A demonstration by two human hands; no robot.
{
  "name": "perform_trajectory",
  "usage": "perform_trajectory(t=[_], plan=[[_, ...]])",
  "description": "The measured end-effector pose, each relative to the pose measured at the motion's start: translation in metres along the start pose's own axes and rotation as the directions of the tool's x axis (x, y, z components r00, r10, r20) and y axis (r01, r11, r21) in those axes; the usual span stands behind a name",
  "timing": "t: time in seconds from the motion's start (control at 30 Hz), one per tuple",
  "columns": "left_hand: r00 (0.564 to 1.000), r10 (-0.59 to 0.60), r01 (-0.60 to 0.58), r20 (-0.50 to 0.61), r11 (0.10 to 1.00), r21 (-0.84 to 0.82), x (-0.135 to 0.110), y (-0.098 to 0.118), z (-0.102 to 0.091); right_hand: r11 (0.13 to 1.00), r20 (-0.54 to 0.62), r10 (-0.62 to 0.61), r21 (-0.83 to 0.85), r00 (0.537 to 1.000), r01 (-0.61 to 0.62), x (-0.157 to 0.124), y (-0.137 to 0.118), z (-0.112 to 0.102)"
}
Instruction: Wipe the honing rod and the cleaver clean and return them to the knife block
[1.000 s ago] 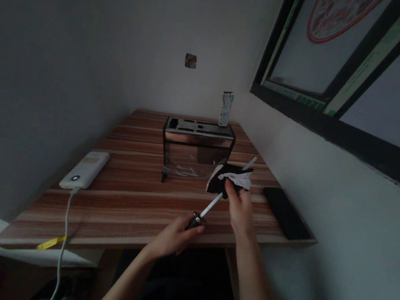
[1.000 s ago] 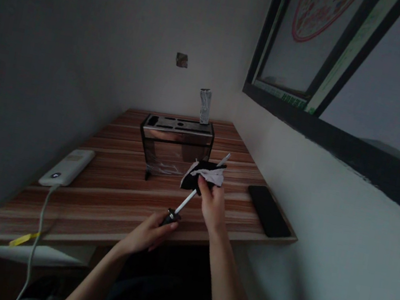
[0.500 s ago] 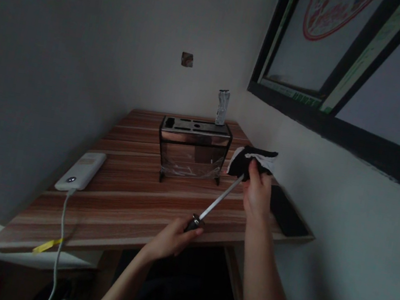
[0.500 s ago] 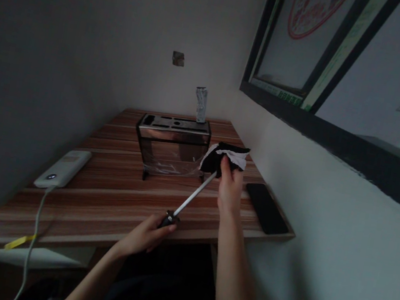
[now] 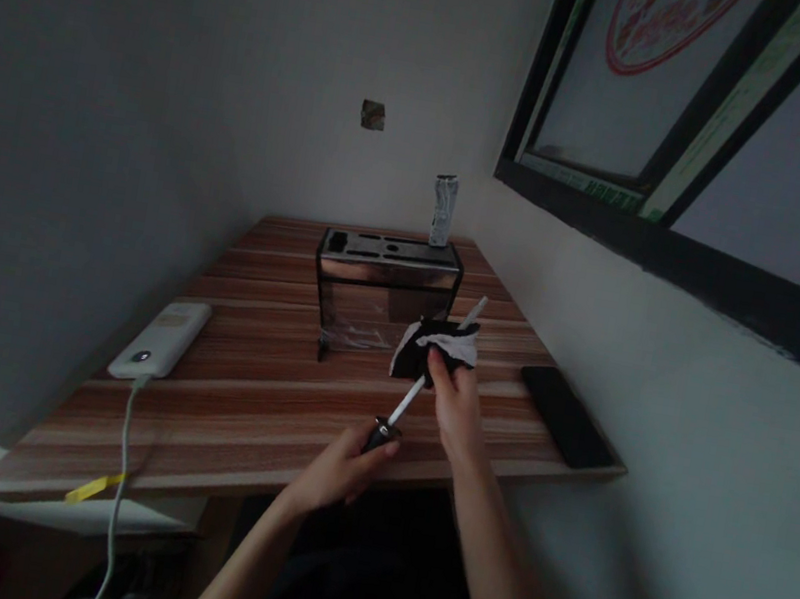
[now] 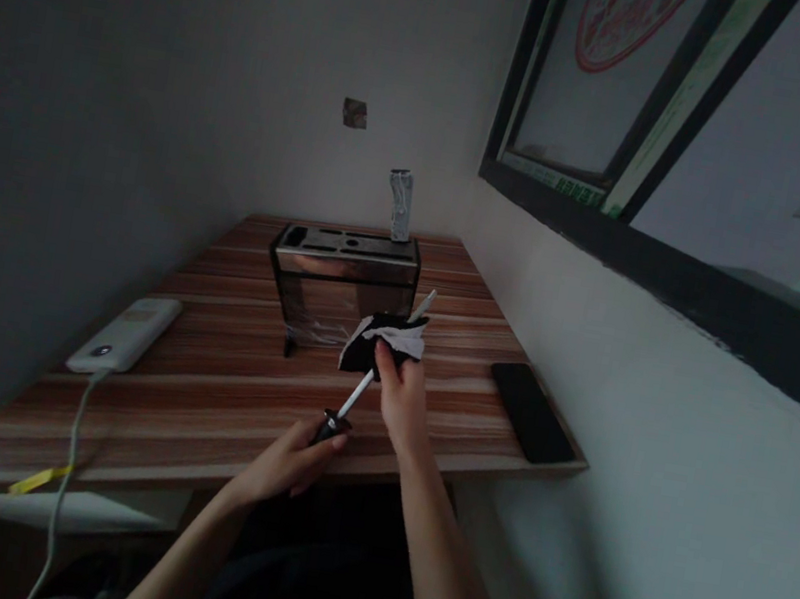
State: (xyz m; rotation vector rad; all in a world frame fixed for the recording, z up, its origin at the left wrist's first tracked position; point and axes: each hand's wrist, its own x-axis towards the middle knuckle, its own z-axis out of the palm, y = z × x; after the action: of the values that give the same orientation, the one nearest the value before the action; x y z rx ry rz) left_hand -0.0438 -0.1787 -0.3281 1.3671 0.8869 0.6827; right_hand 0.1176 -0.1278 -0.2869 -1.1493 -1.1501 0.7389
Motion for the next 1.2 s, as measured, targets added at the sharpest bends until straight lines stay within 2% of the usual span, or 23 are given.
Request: perform_trajectory(t=[0.1, 0.23, 0.33, 0.53, 0.73, 0.9, 1.2], plan=[[0.999, 0.004, -0.005, -0.033, 1.000, -0.028, 0.002, -0.001, 0.000, 0.997, 0.135, 0.046, -0.062, 0.990, -0.038, -0.015, 0.000, 0.006], [0.998, 0.037, -0.040, -0.059, 0.998, -0.048, 0.005, -0.005, -0.001, 1.000, 0.328, 0.023, -0.022, 0.945, -0.017, -0.032, -0.004, 0.013], [0.997, 0.061, -0.062, -0.050, 0.998, -0.017, 0.006, -0.008, -0.002, 0.998, 0.392, 0.062, -0.015, 0.918, -0.060, -0.041, -0.003, 0.014], [0.998, 0.063, -0.064, 0.021, 0.997, 0.053, 0.004, -0.007, -0.002, 0.995, 0.329, 0.083, 0.023, 0.941, -0.096, -0.050, 0.003, 0.007], [0.997, 0.053, -0.056, 0.046, 0.996, 0.062, 0.002, -0.004, -0.002, 0.985, 0.333, 0.147, 0.043, 0.932, -0.170, -0.055, 0.003, 0.004], [0.997, 0.031, -0.036, 0.067, 0.997, 0.064, 0.002, -0.007, -0.004, 0.988, 0.336, 0.116, 0.053, 0.935, -0.142, -0.057, 0.001, 0.001], [0.999, 0.028, -0.030, 0.020, 0.997, 0.073, 0.002, 0.001, 0.001, 0.990, 0.208, 0.143, -0.014, 0.968, -0.143, -0.053, 0.006, -0.002]])
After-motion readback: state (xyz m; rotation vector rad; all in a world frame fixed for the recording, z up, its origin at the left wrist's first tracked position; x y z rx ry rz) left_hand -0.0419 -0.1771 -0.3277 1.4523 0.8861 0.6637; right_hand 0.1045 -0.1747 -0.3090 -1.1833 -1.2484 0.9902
